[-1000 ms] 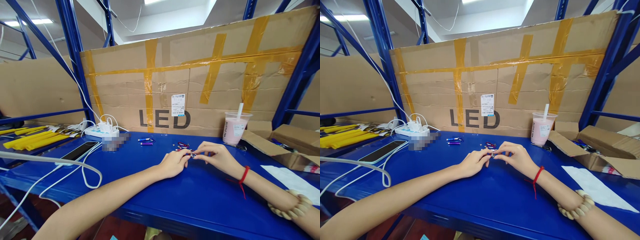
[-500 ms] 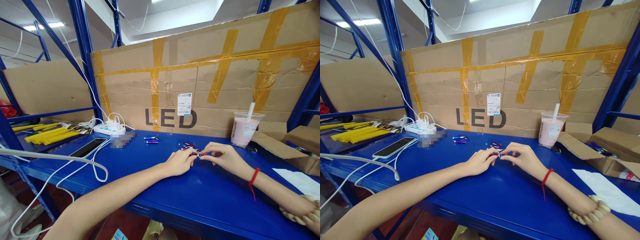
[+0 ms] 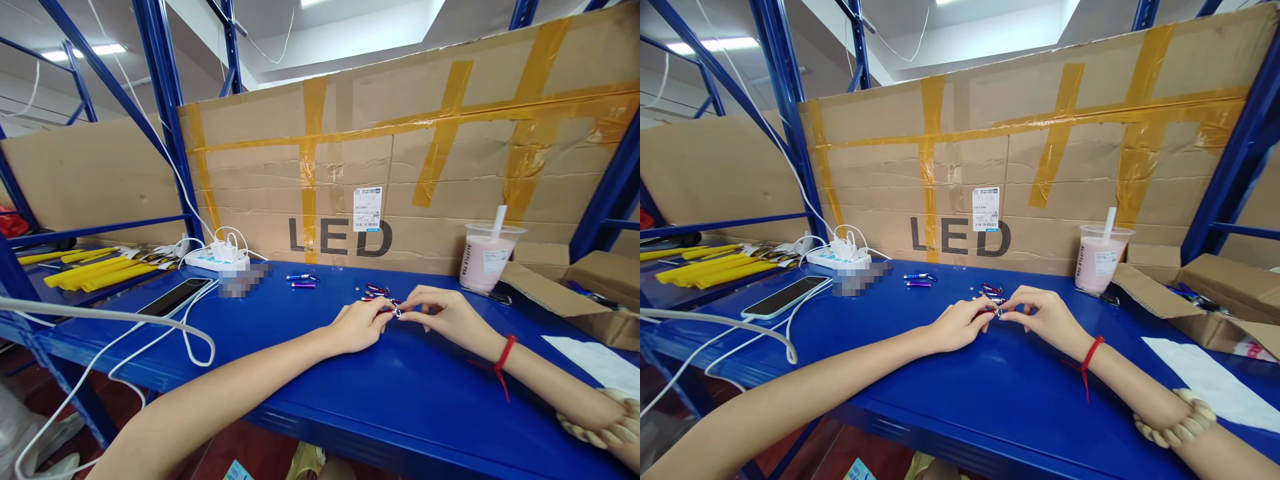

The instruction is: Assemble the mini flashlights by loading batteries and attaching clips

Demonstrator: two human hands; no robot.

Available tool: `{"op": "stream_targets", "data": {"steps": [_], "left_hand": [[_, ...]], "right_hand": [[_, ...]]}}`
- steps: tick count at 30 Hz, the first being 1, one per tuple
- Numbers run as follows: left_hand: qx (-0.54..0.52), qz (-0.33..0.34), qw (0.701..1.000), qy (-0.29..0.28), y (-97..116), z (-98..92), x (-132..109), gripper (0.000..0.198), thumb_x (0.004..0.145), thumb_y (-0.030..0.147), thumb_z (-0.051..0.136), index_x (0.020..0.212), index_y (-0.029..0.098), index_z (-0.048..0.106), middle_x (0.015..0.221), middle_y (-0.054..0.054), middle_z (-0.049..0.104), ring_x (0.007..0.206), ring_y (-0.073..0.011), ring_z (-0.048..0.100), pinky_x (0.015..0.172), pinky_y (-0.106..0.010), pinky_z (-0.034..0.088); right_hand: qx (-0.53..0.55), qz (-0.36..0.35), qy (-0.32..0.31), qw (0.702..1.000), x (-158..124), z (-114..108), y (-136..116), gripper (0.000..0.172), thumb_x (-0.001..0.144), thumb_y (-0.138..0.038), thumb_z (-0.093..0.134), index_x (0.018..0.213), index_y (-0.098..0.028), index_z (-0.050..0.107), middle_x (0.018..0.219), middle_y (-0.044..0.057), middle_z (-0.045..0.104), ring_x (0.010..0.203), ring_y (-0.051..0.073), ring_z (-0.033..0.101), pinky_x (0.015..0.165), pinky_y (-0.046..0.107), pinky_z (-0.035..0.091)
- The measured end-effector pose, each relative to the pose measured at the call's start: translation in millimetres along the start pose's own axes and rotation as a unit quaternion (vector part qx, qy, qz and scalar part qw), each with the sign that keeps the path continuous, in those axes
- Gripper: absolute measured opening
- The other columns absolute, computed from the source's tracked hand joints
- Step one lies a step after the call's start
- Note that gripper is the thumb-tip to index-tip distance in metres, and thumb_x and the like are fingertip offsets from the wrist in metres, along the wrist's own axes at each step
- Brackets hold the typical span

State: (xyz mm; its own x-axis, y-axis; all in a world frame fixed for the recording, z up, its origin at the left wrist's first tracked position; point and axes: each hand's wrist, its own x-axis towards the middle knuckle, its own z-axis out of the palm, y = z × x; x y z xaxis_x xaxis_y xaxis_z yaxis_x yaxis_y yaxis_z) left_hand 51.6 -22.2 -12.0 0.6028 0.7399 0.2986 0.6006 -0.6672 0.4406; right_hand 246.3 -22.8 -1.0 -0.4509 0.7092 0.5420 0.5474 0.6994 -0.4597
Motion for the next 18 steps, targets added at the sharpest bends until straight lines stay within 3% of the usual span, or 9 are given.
{"op": "stream_targets", "data": {"steps": [18], "left_hand": [[-0.007,-0.003,1.0,-0.016,1.4,-2.4,0.9,0.014,0.091,0.028,0.034,0.096,0.024,0.046,0.076,0.005,0.061,0.073,-0.0126,0.059,0.063,-0.022,0.04]], "right_hand": [[0.012,0.026,-0.02,0.999,0.5,1.4,4.7,0.042,0.072,-0.056,0.058,0.075,-0.016,0.07,0.076,0.006,0.061,0.041,0.009,0.054,0.043,0.024,0.046]]}}
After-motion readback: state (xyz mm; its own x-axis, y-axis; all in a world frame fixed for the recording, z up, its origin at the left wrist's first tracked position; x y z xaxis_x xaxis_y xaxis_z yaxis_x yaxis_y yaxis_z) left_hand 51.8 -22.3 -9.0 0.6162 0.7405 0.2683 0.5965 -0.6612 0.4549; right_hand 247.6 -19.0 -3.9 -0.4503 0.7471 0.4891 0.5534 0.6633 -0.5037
